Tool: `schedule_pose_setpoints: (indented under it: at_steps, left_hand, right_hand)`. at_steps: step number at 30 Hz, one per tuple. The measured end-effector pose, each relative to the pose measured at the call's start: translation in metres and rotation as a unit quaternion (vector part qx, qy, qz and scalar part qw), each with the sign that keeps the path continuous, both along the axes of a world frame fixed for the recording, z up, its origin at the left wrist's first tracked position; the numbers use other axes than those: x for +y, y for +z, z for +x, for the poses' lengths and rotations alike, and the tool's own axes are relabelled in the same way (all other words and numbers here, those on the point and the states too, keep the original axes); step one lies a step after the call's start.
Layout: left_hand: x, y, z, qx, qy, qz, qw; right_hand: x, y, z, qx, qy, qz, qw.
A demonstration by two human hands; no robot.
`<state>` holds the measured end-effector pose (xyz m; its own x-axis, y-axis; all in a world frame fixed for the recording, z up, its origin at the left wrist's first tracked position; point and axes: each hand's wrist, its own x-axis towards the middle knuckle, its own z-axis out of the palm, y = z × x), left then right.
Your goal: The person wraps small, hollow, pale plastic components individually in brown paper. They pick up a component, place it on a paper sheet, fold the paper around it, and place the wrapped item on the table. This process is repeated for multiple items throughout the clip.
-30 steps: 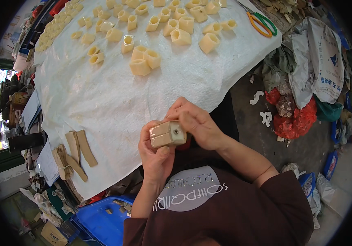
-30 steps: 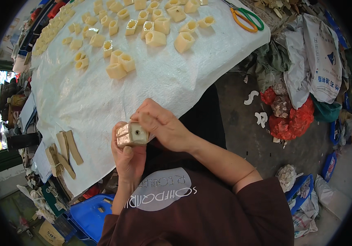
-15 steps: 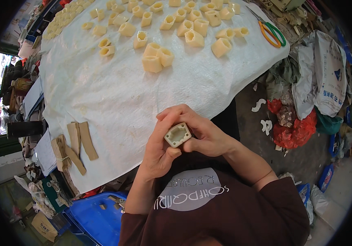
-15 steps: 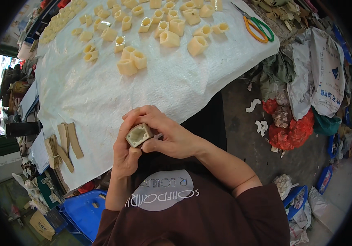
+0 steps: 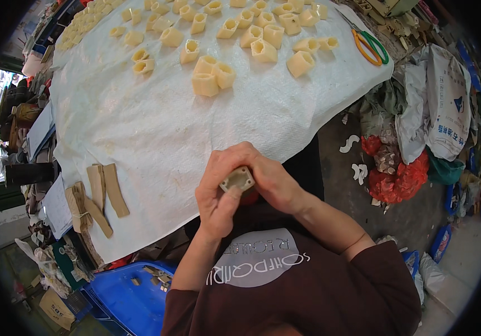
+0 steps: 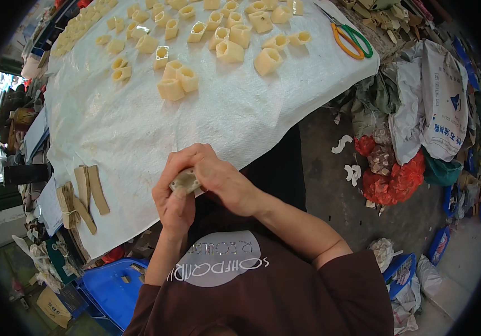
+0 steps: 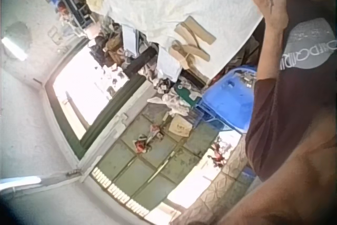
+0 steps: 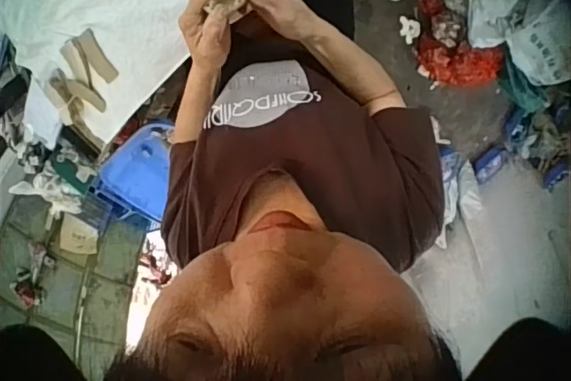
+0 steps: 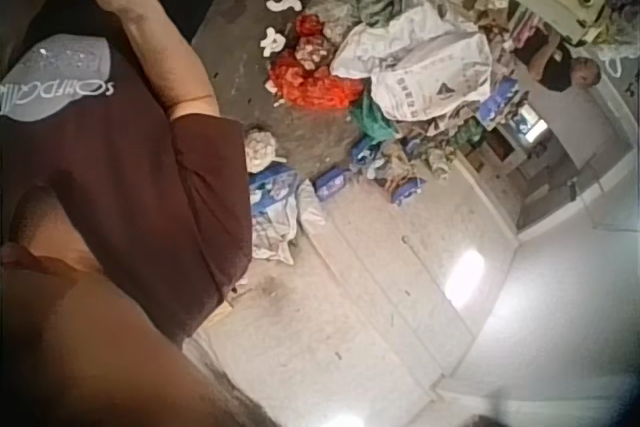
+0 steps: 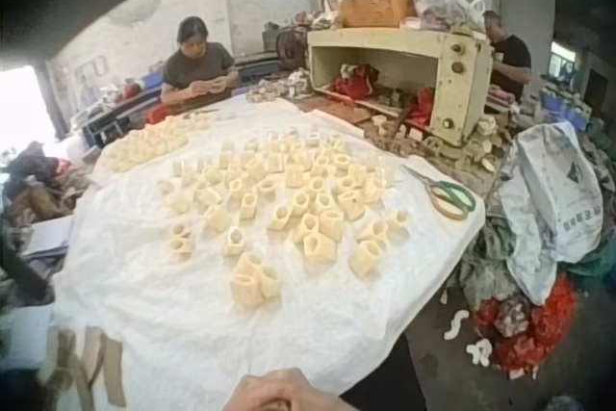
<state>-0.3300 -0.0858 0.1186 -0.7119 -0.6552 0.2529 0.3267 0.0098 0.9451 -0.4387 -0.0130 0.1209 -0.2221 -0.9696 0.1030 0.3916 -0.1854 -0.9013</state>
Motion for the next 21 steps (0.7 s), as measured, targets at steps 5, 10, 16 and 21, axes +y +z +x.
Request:
schedule_pose_setpoints:
  at_steps: [5, 10, 16, 21]
  left_hand:
    - [0.006, 0.003, -0.002, 0.06, 0.006, 0.128, 0.99]
    - [0.004, -0.001, 0.001, 0.008, 0.012, 0.002, 1.0]
    - [0.006, 0.006, 0.0, 0.002, 0.007, 0.163, 0.987]
    - [-0.001, 0.001, 0.009, 0.044, -0.047, 0.212, 0.975]
  right_hand:
    - [0.001, -0.004, -0.002, 0.055, 0.013, -0.027, 0.998]
    - [-0.001, -0.01, 0.007, 0.132, -0.076, -0.092, 0.984]
    - [0.0, -0.005, -0.008, 0.087, 0.002, -0.031, 0.996]
    - [0.001, -0.008, -0.005, 0.3, -0.079, -0.091, 0.946]
